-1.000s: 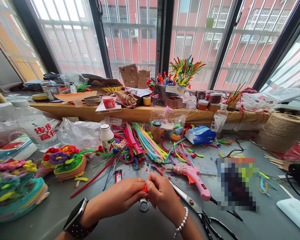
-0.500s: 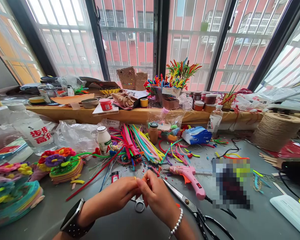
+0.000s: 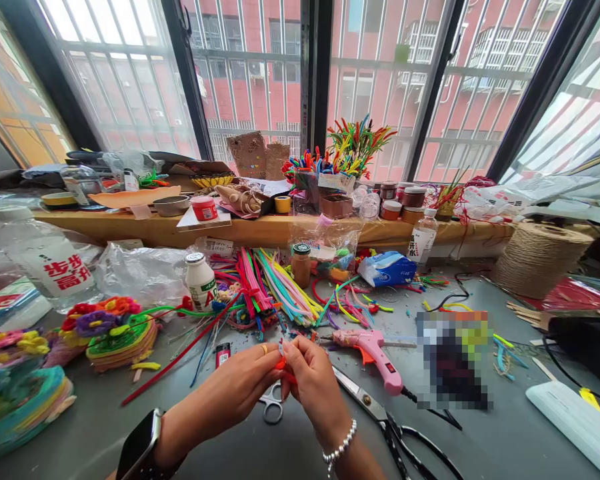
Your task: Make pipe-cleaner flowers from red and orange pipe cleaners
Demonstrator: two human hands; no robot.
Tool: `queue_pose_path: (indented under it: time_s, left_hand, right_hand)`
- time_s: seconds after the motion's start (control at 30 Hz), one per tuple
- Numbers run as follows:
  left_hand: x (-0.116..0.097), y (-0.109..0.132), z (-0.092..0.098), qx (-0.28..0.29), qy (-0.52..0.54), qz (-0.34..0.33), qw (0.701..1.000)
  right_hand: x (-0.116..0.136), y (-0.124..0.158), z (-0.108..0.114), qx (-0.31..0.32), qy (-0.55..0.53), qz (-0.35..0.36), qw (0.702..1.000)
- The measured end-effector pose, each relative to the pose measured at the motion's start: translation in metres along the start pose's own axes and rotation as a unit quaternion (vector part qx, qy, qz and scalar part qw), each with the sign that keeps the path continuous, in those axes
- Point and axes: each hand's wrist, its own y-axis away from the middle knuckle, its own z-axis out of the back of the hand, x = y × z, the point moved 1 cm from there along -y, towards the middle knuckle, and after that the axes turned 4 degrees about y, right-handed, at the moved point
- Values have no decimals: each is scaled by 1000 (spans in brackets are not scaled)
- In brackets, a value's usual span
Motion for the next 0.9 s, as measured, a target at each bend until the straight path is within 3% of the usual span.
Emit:
queue_pose_path:
  time_s: [0.27, 0.53, 0.7, 0.9]
  left_hand:
    - [1, -3, -2, -35, 8, -1, 999]
    - [-3, 2, 11, -8, 181, -38, 983]
    - [7, 6, 13, -21, 184, 8, 983]
    - [13, 8, 17, 19, 208, 26, 978]
  right_hand:
    - [2, 3, -5, -39, -65, -9, 997]
    - [16, 14, 3, 46, 89, 66, 993]
    - [22, 17, 6, 40, 267, 109, 957]
    - [24, 16, 9, 53, 418, 212, 882]
